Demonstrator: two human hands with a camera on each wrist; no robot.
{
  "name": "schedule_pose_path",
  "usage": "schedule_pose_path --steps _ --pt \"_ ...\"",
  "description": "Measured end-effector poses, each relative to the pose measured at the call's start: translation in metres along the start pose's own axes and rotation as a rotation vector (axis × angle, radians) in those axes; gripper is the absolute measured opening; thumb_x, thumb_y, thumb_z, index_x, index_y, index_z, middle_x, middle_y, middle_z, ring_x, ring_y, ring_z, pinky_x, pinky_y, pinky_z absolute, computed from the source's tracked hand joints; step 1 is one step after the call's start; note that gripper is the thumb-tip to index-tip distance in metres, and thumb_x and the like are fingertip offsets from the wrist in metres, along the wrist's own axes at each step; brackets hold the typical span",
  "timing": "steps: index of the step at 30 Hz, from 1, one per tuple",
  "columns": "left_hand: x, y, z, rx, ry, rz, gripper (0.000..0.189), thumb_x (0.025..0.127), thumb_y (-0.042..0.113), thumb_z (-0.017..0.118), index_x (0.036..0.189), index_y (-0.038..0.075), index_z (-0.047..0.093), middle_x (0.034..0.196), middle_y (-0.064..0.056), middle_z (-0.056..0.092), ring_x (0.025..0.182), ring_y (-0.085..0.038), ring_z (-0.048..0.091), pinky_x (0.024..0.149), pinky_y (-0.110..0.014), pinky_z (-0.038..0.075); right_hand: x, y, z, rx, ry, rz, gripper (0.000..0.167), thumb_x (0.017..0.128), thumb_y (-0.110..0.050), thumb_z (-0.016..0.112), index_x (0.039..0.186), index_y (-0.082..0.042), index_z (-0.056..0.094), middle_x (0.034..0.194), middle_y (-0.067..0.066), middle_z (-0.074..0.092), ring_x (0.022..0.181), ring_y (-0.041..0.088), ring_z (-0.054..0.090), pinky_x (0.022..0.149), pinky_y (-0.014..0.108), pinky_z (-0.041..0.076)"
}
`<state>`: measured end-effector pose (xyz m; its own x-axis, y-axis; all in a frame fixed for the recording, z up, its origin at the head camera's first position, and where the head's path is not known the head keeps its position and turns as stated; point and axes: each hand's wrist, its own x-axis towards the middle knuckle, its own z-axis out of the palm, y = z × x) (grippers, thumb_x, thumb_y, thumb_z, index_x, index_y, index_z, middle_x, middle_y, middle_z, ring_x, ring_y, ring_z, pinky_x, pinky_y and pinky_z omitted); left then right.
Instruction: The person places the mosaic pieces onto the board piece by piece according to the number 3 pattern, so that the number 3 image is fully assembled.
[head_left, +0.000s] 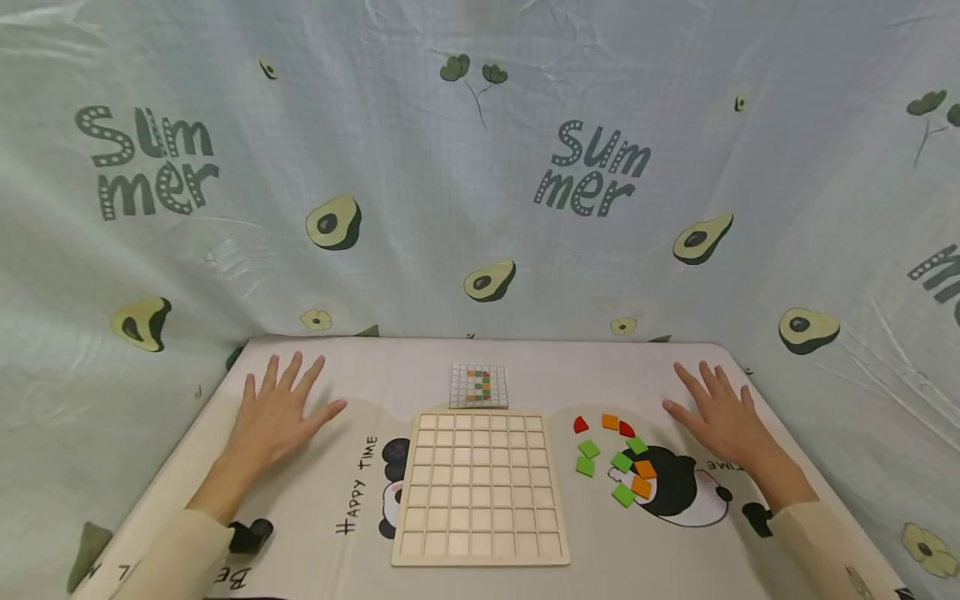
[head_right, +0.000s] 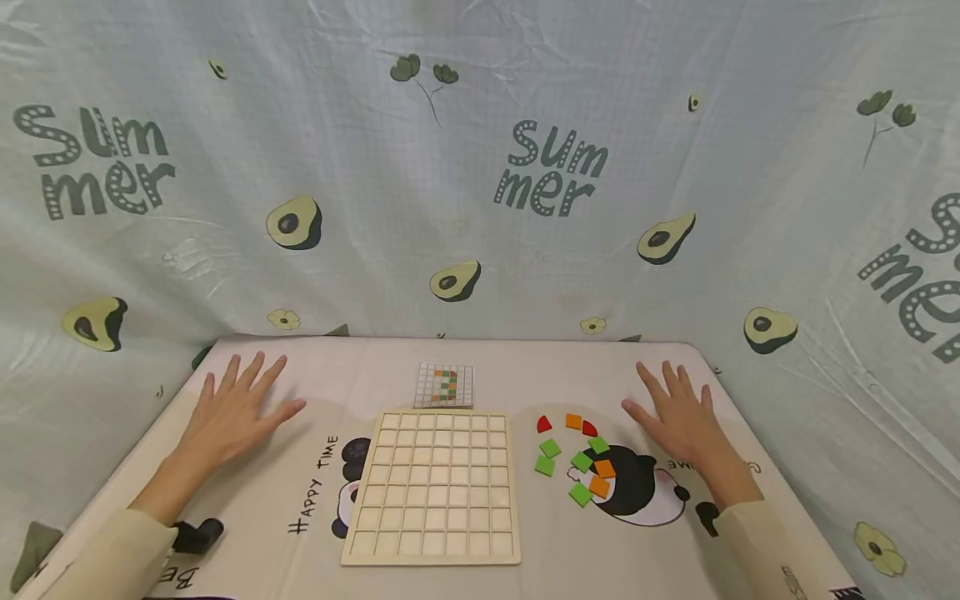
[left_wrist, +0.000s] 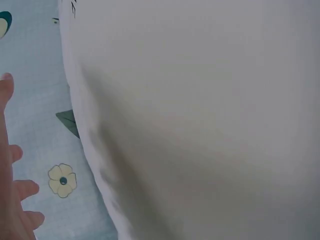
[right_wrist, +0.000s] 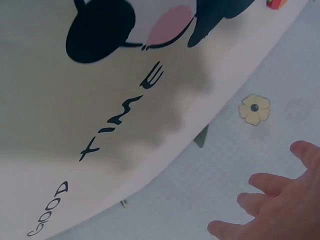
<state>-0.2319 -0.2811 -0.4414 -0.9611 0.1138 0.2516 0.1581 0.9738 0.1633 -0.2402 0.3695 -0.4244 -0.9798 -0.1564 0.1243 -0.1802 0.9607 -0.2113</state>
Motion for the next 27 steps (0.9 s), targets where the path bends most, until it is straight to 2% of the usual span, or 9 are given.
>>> schedule_pose_path --steps 5,10,15,21,27 --pt "-0.005 0.008 -0.002 -0.024 0.000 -0.013 0.091 0.097 0.072 0.049 0.164 0.013 0.030 0.166 -0.031 0.026 0.151 -0.062 0.017 0.116 -0.082 0.011 -0.011 -0.008 -0.002 0.010 0.021 -0.018 0.080 0.103 -0.054 0.053 0.164 -0.009 0.025 0.163 0.039 0.020 0.149 0.063 0.016 0.114 0.085 0.011" --pt "-0.009 0.021 -0.001 -0.128 -0.029 -0.043 0.090 0.099 0.070 0.050 0.165 0.012 0.027 0.165 -0.033 0.025 0.150 -0.064 0.018 0.114 -0.083 0.015 -0.025 -0.022 -0.004 0.014 0.059 -0.055 0.071 0.103 -0.042 0.060 0.159 -0.004 0.036 0.161 0.035 0.031 0.145 0.058 0.031 0.111 0.079 0.030" --pt "-0.017 0.032 -0.002 -0.223 -0.035 -0.060 0.087 0.101 0.066 0.049 0.165 0.012 0.025 0.165 -0.032 0.025 0.150 -0.062 0.020 0.115 -0.082 0.018 -0.041 -0.042 0.001 0.044 0.074 -0.094 0.063 0.103 -0.035 0.063 0.154 -0.004 0.043 0.157 0.031 0.040 0.140 0.053 0.041 0.107 0.076 0.039" --pt "-0.030 0.044 -0.006 -0.405 -0.061 -0.083 0.081 0.104 0.058 0.051 0.165 0.010 0.025 0.165 -0.029 0.029 0.151 -0.055 0.026 0.115 -0.078 0.025 -0.051 -0.061 0.010 0.114 0.118 -0.179 0.054 0.103 -0.028 0.066 0.149 -0.006 0.050 0.148 0.021 0.052 0.134 0.046 0.051 0.102 0.070 0.047" --pt "-0.034 0.056 0.001 -0.600 -0.065 -0.086 0.072 0.107 0.046 0.051 0.161 0.003 0.029 0.160 -0.031 0.037 0.146 -0.053 0.038 0.114 -0.072 0.034 -0.051 -0.077 0.015 0.153 0.132 -0.237 0.051 0.101 -0.024 0.067 0.147 -0.007 0.053 0.142 0.016 0.059 0.128 0.041 0.060 0.101 0.064 0.052"
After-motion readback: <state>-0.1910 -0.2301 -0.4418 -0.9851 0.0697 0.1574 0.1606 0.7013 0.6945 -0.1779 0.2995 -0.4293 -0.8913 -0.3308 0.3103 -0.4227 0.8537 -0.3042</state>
